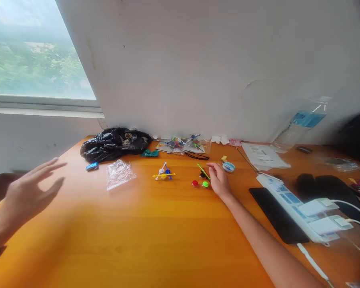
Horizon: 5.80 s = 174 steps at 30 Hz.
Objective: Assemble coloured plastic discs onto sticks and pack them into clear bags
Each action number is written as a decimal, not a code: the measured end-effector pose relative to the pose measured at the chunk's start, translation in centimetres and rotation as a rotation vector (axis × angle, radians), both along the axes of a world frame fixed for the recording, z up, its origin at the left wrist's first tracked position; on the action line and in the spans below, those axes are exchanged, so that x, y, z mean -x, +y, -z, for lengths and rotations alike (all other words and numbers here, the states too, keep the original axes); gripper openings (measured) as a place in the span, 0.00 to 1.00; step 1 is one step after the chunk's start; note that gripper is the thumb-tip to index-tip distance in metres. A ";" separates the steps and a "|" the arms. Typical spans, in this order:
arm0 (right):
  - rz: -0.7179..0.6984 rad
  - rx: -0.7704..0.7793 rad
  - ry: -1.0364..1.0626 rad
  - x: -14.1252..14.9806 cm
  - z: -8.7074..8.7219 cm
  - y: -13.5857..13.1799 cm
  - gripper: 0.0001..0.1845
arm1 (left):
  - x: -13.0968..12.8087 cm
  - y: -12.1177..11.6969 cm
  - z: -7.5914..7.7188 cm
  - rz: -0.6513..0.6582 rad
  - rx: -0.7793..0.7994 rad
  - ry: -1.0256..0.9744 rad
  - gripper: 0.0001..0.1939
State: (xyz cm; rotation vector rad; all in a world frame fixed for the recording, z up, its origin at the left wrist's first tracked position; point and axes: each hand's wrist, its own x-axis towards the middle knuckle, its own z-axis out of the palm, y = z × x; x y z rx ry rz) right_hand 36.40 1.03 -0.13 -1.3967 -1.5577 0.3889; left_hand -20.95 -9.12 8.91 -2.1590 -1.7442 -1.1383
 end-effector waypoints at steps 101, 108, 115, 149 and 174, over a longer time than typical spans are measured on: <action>-0.600 0.350 0.036 2.3 -4.0 -5.8 0.06 | -33.5 4.3 8.8 0.621 0.328 -0.247 0.26; -0.634 0.367 0.160 2.7 -2.8 -5.6 0.10 | -33.3 4.2 7.8 0.625 0.294 -0.285 0.07; -0.566 0.346 0.169 3.2 -2.3 -5.5 0.10 | -33.2 4.1 7.5 0.611 0.348 -0.276 0.04; -0.316 0.275 0.091 1.9 -5.4 -5.7 0.29 | -32.7 2.0 5.0 0.534 0.127 -0.151 0.22; -0.176 0.036 -0.386 -3.0 -1.3 -1.8 0.17 | -33.0 2.2 5.1 0.580 -0.002 -0.175 0.10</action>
